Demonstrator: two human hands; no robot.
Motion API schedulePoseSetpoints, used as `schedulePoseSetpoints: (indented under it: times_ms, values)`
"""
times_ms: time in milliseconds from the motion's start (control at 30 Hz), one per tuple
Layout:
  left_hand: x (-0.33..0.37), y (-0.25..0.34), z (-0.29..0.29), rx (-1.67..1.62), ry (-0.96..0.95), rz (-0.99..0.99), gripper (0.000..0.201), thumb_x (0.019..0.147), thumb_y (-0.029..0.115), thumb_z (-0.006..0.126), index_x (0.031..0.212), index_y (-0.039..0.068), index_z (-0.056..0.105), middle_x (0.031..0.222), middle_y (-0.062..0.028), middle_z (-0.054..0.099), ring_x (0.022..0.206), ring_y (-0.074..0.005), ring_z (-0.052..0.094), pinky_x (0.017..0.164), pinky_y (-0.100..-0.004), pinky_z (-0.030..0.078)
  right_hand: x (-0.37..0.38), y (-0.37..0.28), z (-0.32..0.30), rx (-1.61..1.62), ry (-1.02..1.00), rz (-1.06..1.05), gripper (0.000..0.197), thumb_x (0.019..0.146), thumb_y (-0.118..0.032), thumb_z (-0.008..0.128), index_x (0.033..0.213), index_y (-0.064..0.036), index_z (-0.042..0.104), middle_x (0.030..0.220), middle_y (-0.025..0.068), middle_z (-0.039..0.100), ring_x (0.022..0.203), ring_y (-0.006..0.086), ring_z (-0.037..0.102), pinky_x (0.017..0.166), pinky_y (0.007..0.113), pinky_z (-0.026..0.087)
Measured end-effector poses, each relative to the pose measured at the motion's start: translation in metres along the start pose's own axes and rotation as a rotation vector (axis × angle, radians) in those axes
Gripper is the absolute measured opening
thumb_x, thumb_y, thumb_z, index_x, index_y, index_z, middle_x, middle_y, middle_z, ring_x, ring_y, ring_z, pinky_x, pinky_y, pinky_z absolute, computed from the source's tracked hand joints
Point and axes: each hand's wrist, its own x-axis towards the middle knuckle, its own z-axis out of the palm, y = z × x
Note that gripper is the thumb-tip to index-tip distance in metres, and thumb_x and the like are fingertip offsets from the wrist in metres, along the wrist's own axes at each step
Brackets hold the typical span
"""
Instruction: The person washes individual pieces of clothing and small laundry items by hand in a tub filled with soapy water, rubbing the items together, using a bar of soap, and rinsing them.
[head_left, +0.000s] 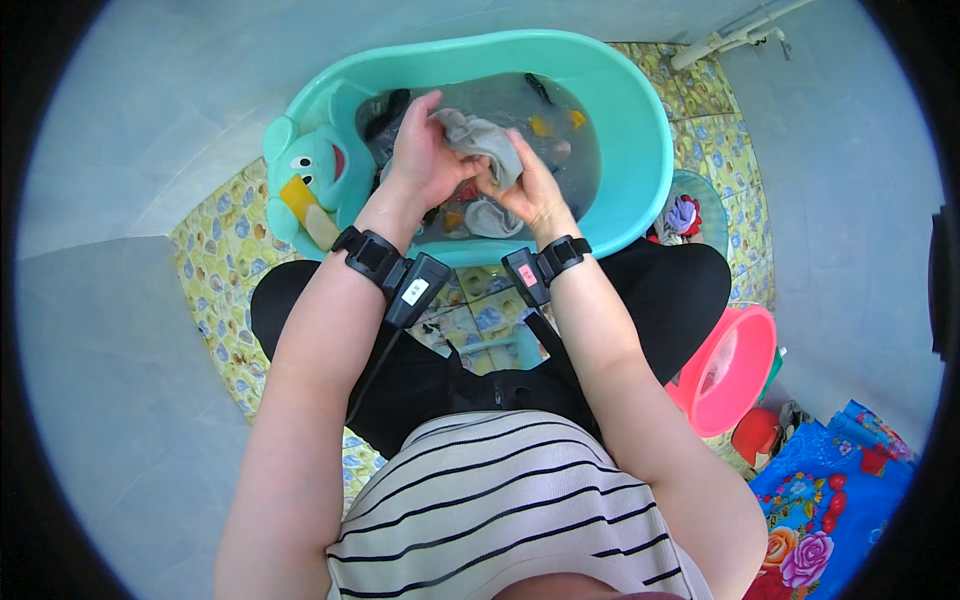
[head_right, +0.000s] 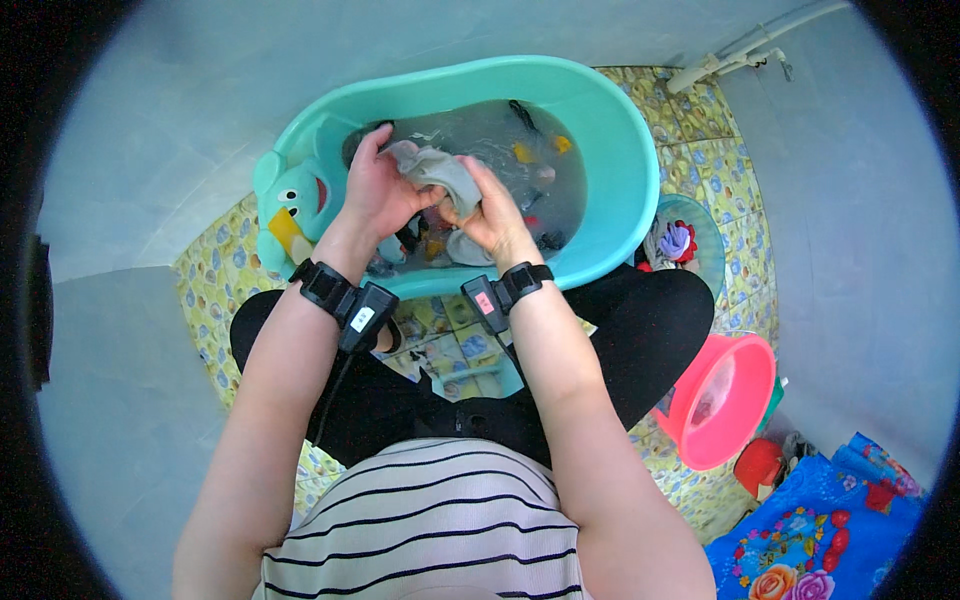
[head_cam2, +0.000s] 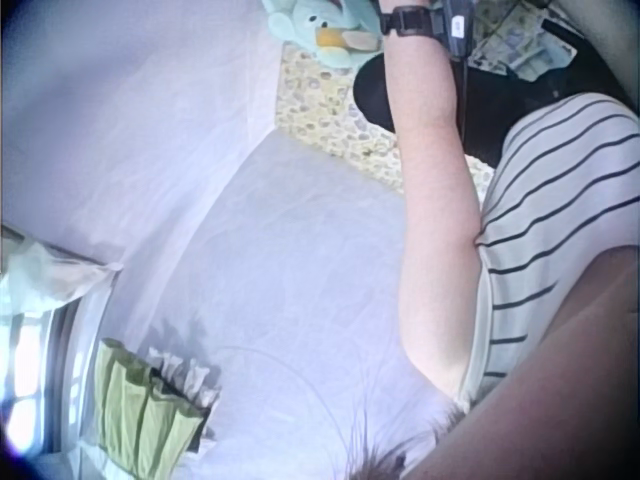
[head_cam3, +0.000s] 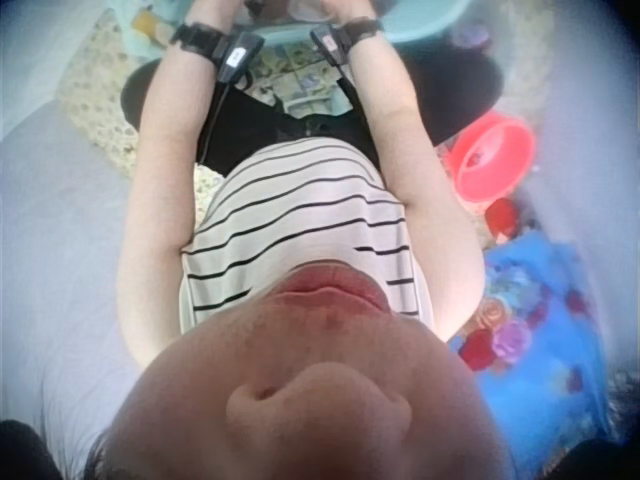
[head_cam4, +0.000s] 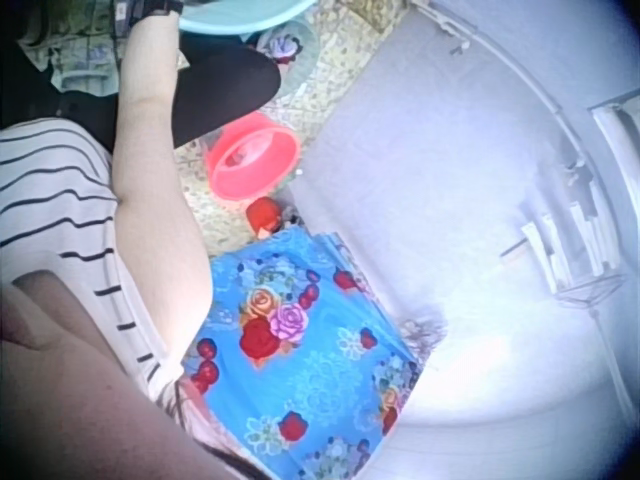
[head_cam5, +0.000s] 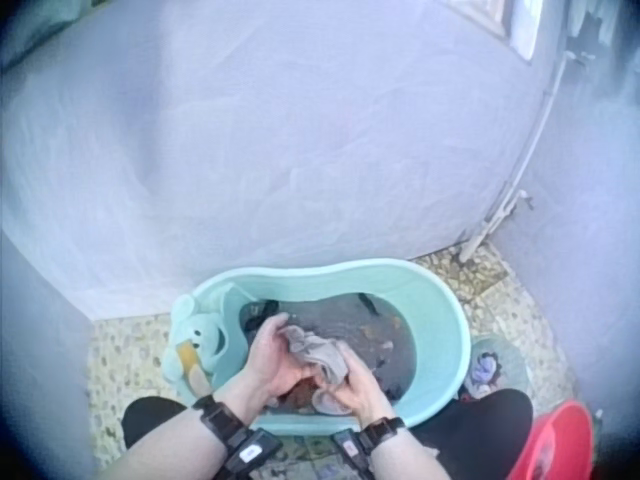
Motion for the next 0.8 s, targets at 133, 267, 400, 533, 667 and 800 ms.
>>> schedulePoseSetpoints:
  times_ms: [133,267,400,533,667,800]
  values:
    - [0.013,-0.009,-0.028,0.317,0.310,0.035,0.020,0.087,0.022,0.044,0.094,0.004,0.048,0.092,-0.0100,0.053,0.083,-0.0215,0.052,0.065,-0.0334,0.046,-0.004,-0.009,0.018,-0.443,0.214,-0.368,0.017,0.076,-0.003,0.055,0.092,-0.0083,0.051,0.084,0.0074,0.056,0.070,0.0168,0.056,0.056,0.028,0.047]
    - [0.030,-0.022,-0.052,0.046,0.542,0.043,0.017,0.088,0.022,0.045,0.094,0.007,0.049,0.086,-0.0082,0.054,0.070,-0.0179,0.054,0.054,-0.0317,0.044,-0.007,0.036,0.063,-1.416,0.273,-0.853,0.015,0.073,-0.015,0.059,0.086,-0.0077,0.052,0.081,0.0145,0.056,0.079,0.0285,0.057,0.067,0.037,0.044]
    - [0.046,-0.026,-0.076,0.226,0.302,0.196,0.019,0.087,0.023,0.042,0.083,0.008,0.053,0.076,-0.0052,0.056,0.071,-0.0178,0.056,0.058,-0.0307,0.046,0.009,0.066,0.081,-1.530,0.414,-0.997,0.017,0.075,-0.016,0.056,0.086,-0.0062,0.049,0.083,0.0188,0.057,0.080,0.0374,0.055,0.067,0.043,0.043]
    - [0.031,-0.025,-0.025,0.158,0.187,-0.034,0.022,0.090,0.026,0.038,0.089,0.008,0.051,0.080,-0.0031,0.058,0.071,-0.0149,0.059,0.059,-0.0296,0.049,0.048,0.009,0.047,-1.261,0.596,-0.611,0.028,0.078,-0.027,0.056,0.096,-0.0051,0.054,0.080,0.0181,0.059,0.078,0.0380,0.057,0.069,0.042,0.044]
    - [0.015,-0.011,-0.008,-0.007,0.372,0.016,0.025,0.092,0.029,0.037,0.097,0.008,0.049,0.087,-0.0047,0.057,0.077,-0.0169,0.058,0.066,-0.0318,0.049,0.024,0.020,0.054,-1.400,0.353,-0.654,0.037,0.078,-0.038,0.055,0.100,-0.0078,0.055,0.093,0.0178,0.057,0.086,0.0368,0.055,0.073,0.040,0.044]
    - [0.014,-0.024,-0.005,-0.051,0.403,0.036,0.024,0.091,0.028,0.038,0.098,0.008,0.049,0.089,-0.0071,0.057,0.082,-0.0190,0.057,0.072,-0.0336,0.048,0.010,0.036,0.054,-1.590,0.383,-0.830,0.033,0.079,-0.036,0.055,0.096,-0.0083,0.055,0.092,0.0182,0.056,0.084,0.0380,0.054,0.072,0.040,0.044]
